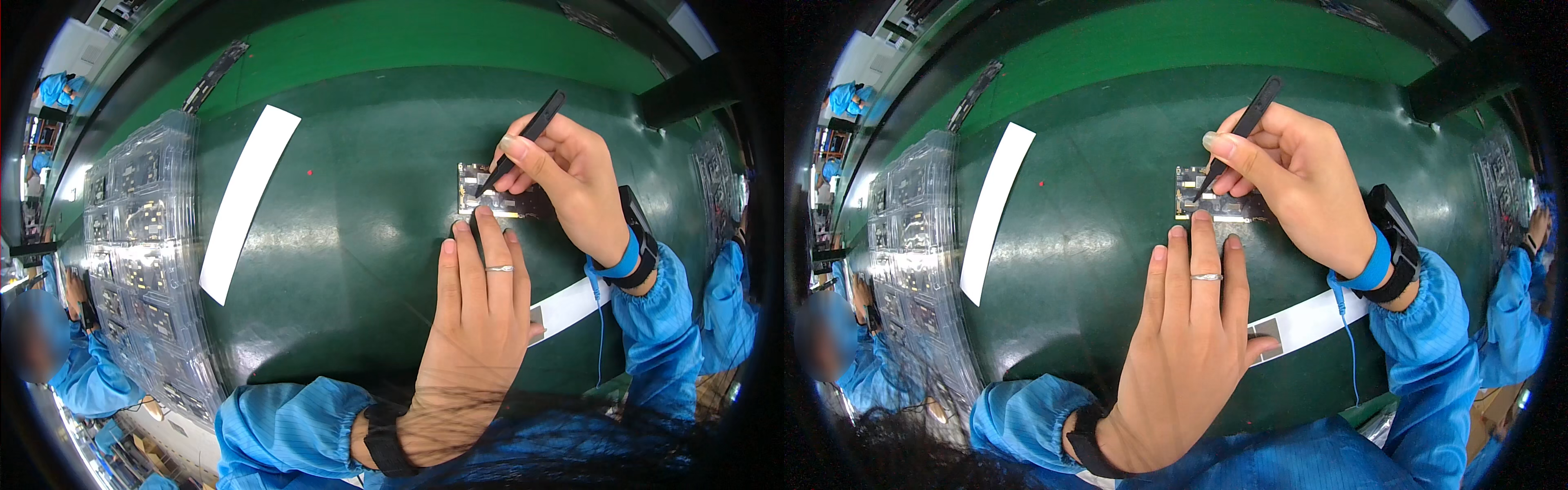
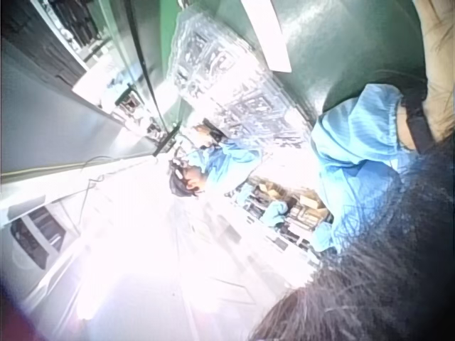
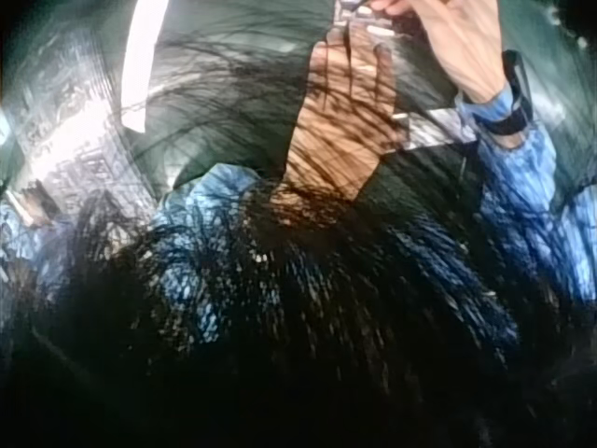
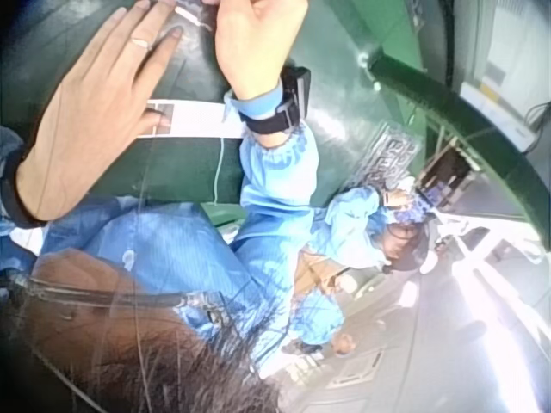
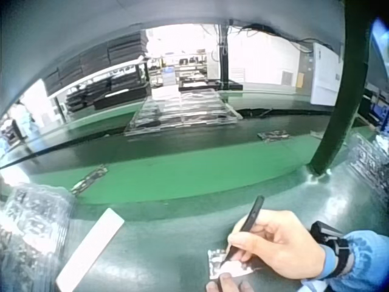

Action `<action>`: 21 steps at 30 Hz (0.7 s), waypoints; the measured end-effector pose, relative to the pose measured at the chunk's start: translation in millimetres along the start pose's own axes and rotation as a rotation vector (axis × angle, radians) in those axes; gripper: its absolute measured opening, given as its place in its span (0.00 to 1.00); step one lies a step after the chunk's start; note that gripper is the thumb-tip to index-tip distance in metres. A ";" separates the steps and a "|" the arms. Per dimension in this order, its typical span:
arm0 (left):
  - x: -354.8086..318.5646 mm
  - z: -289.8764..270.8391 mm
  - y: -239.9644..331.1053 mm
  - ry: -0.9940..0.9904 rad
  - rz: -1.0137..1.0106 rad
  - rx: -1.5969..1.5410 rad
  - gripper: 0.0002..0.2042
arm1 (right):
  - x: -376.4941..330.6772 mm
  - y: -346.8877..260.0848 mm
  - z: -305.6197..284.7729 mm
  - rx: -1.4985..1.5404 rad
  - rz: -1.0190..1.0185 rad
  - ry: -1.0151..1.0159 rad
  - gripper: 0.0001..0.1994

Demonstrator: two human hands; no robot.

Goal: The person assembles printed circuit boards by applying labels and small electronic parts from a component tray onto the boards using tweezers.

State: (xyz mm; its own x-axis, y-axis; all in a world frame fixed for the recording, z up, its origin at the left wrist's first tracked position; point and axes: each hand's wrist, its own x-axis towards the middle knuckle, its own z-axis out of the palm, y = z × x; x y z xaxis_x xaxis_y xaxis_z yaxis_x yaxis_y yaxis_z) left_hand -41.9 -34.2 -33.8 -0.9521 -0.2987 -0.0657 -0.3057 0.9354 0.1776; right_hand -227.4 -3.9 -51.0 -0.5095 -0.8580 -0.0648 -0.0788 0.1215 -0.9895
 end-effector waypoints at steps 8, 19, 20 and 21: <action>0.9 -1.2 -0.2 -0.006 0.002 0.013 0.46 | 1.2 -0.1 -1.0 0.013 0.018 -0.010 0.12; 3.0 -2.1 -2.6 0.024 -0.014 -0.030 0.46 | 0.2 0.0 2.3 -0.006 -0.003 0.013 0.10; 4.0 -2.5 -3.1 0.041 -0.025 -0.072 0.46 | -1.0 0.3 2.2 -0.005 -0.003 0.014 0.10; 5.1 -3.6 -4.1 0.040 -0.024 -0.071 0.46 | -1.9 0.6 2.6 -0.001 -0.001 0.020 0.10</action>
State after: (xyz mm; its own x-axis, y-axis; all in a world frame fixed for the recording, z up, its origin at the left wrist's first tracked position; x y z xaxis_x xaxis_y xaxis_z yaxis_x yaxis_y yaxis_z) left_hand -45.6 -40.3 -31.3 -0.9436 -0.3294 -0.0316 -0.3268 0.9126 0.2458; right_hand -224.2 -3.5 -51.8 -0.5268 -0.8478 -0.0615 -0.0800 0.1215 -0.9894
